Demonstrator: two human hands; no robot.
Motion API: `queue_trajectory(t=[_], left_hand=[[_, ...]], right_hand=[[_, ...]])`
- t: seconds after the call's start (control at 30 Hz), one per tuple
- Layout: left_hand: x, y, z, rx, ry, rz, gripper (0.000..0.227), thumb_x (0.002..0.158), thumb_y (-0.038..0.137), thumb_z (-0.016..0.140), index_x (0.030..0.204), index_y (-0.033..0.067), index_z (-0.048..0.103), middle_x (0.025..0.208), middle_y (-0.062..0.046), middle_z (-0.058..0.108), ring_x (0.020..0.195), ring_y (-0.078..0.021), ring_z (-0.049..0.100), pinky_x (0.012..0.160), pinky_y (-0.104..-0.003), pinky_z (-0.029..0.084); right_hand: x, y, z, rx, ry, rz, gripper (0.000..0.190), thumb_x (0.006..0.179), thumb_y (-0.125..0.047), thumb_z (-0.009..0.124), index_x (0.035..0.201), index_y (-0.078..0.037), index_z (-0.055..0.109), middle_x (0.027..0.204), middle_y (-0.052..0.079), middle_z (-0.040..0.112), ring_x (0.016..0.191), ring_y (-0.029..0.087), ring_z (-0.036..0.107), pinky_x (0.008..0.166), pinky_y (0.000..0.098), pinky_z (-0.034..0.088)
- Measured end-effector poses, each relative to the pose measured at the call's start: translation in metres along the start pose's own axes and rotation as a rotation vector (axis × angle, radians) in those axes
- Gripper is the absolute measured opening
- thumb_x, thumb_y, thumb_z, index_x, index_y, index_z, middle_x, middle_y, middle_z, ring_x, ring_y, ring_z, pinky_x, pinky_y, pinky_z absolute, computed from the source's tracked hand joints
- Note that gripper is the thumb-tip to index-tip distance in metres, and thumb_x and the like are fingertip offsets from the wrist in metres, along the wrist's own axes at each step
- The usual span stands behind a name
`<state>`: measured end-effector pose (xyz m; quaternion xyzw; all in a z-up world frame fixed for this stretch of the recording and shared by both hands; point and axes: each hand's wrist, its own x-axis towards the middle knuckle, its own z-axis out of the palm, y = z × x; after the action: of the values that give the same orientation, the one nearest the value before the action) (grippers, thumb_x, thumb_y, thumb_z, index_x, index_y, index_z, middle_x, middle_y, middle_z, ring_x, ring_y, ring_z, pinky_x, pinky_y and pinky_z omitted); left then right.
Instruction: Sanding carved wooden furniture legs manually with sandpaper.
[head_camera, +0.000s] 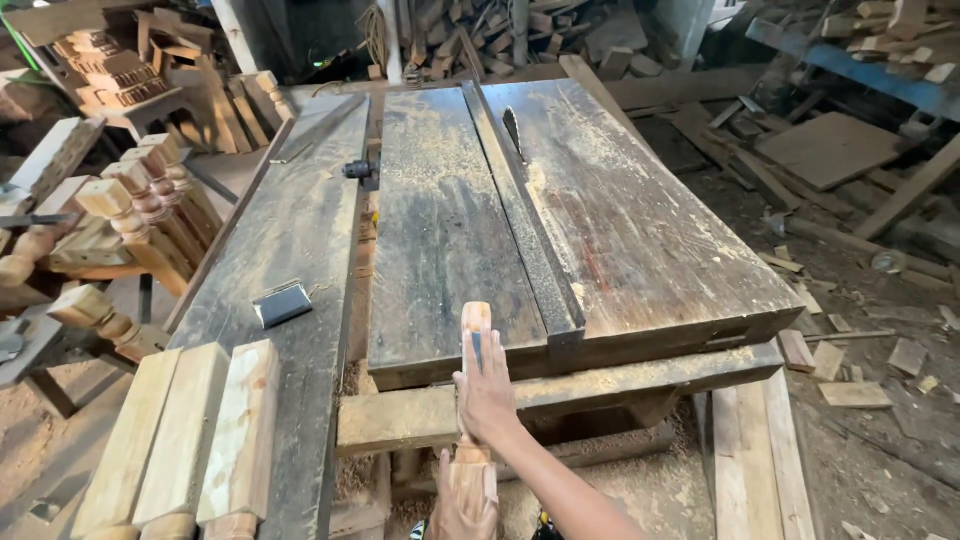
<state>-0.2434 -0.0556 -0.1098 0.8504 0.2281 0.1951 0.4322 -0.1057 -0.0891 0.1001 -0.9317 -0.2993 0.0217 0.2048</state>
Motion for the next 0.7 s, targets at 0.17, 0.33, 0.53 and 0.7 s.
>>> queue_trajectory(t=[0.17,0.33,0.53,0.7], left_hand=[[0.001,0.005,-0.008,0.022,-0.042,-0.091,0.104,0.076,0.022,0.066,0.160,0.0223,0.005,0.133,-0.015,0.064,0.089,-0.0313,0.081,0.071,-0.045,0.075],[-0.005,0.021,-0.040,-0.070,-0.224,-0.094,0.102,0.083,0.010,0.067,0.161,0.0155,0.003,0.136,-0.033,0.054,0.108,-0.0456,0.073,0.086,-0.053,0.070],[-0.009,0.033,-0.040,-0.139,-0.152,-0.069,0.096,0.080,0.010,0.065,0.160,0.0148,0.012,0.125,-0.030,0.065,0.098,-0.0385,0.079,0.079,-0.048,0.074],[-0.009,0.062,-0.055,-0.189,-0.097,-0.085,0.095,0.084,0.022,0.070,0.158,0.0154,0.010,0.148,-0.025,0.046,0.113,-0.0409,0.071,0.091,-0.051,0.066]], right_hand=[[0.031,-0.003,-0.002,-0.105,0.082,-0.021,0.068,0.108,-0.036,0.020,0.159,0.000,-0.006,0.166,0.022,-0.020,0.153,0.034,-0.018,0.125,0.0405,-0.013],[0.079,0.019,0.004,-0.103,0.175,-0.044,0.063,0.106,-0.026,0.030,0.162,-0.004,0.010,0.169,0.021,-0.009,0.156,0.033,-0.005,0.127,0.0391,-0.004],[0.038,0.012,0.015,-0.100,0.132,-0.031,0.062,0.109,-0.029,0.024,0.160,-0.001,0.002,0.168,0.019,-0.013,0.154,0.031,-0.011,0.126,0.0380,-0.008],[0.035,0.022,0.046,-0.052,0.410,-0.189,0.064,0.104,-0.024,0.040,0.159,0.004,0.022,0.167,0.031,0.005,0.155,0.041,0.004,0.126,0.0448,0.007]])
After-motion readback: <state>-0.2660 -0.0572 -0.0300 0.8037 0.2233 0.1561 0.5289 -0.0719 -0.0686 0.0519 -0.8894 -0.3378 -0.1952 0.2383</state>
